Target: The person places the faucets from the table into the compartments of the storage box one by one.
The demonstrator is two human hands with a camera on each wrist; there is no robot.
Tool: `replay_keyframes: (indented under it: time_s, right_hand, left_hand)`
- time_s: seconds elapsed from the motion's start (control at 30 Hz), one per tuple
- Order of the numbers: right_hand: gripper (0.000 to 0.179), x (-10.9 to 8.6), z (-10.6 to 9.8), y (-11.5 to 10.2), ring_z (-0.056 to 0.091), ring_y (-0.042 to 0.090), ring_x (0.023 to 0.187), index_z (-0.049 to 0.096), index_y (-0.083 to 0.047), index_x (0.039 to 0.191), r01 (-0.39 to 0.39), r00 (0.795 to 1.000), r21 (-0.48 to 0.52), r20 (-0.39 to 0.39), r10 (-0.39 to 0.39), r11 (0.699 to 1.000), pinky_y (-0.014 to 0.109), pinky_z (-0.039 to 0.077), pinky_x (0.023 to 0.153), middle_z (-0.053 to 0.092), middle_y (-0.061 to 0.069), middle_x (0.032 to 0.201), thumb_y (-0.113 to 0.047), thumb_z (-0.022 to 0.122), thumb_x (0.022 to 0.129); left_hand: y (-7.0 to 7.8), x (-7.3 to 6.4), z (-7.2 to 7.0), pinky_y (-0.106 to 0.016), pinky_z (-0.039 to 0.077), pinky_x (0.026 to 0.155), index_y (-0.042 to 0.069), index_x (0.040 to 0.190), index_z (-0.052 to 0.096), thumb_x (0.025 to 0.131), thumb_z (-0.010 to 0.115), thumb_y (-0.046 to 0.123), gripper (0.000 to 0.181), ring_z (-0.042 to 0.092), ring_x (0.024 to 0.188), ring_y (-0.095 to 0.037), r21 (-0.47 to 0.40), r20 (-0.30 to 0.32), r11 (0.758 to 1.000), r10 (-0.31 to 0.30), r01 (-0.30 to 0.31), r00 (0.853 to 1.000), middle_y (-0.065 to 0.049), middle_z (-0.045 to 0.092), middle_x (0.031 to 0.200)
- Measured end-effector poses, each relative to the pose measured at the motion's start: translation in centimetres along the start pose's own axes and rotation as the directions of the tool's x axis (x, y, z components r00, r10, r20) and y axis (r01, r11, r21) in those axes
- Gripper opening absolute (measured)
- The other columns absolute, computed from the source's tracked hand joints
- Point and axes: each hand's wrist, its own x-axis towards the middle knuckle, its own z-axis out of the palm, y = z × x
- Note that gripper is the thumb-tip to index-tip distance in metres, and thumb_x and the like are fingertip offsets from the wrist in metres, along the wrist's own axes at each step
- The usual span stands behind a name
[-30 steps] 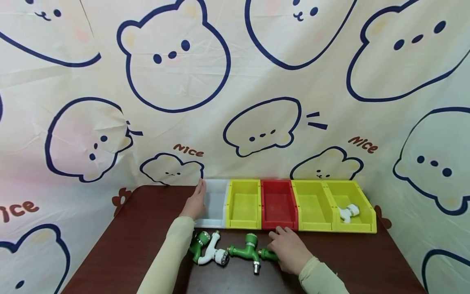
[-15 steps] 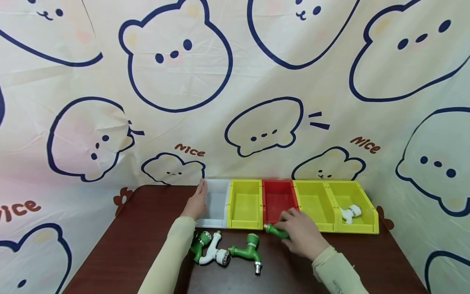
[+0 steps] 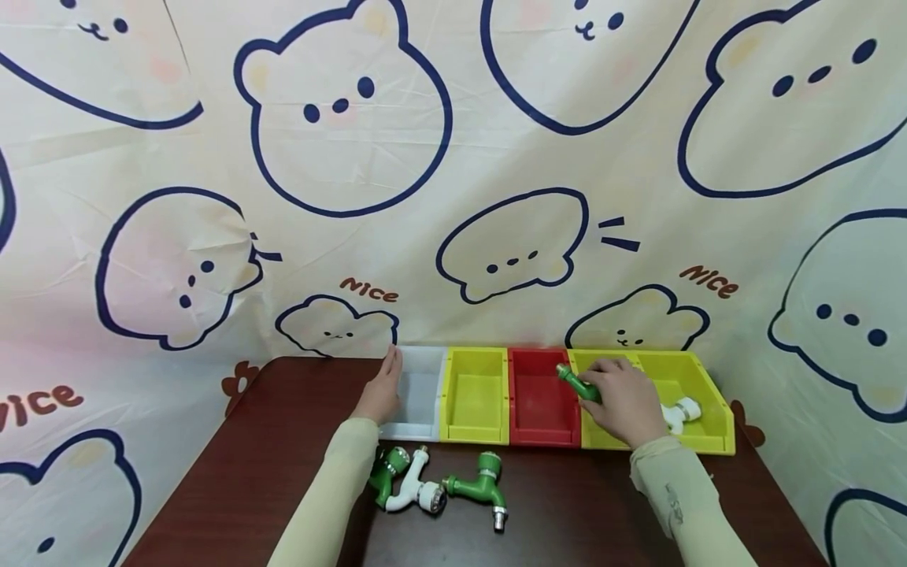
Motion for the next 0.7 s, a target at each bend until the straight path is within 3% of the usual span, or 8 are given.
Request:
replay_keyframes:
  time_s: [0.37, 0.7]
  right_hand:
    - [0.050, 0.8, 1.6, 2.1, 0.057, 0.046, 0.112, 0.073, -0.005, 0.128, -0.135, 0.991, -0.051, 0.012, 0.136, 0.990, 0.065, 0.051, 0.089, 0.067, 0.022, 0.123, -0.029, 0.084, 0.085]
    - [0.053, 1.1, 4.2, 2.7, 0.057, 0.049, 0.111, 0.071, -0.006, 0.132, -0.168, 0.985, -0.082, 0.023, 0.170, 0.982, 0.064, 0.053, 0.084, 0.065, 0.023, 0.124, -0.030, 0.083, 0.086]
  left_hand:
    - [-0.1, 0.1, 0.1, -0.027, 0.037, 0.050, 0.005, 0.166, 0.017, 0.090, 0.056, -0.019, 0.089, 0.041, 0.047, -0.016, -0.014, 0.012, 1.000, -0.014, 0.014, 1.000, -0.011, 0.006, 0.176]
    - [-0.1, 0.2, 0.1, -0.027, 0.037, 0.051, 0.006, 0.166, 0.017, 0.090, 0.056, -0.019, 0.089, 0.041, 0.048, -0.016, -0.014, 0.008, 1.000, -0.019, 0.019, 1.000, -0.010, 0.007, 0.176]
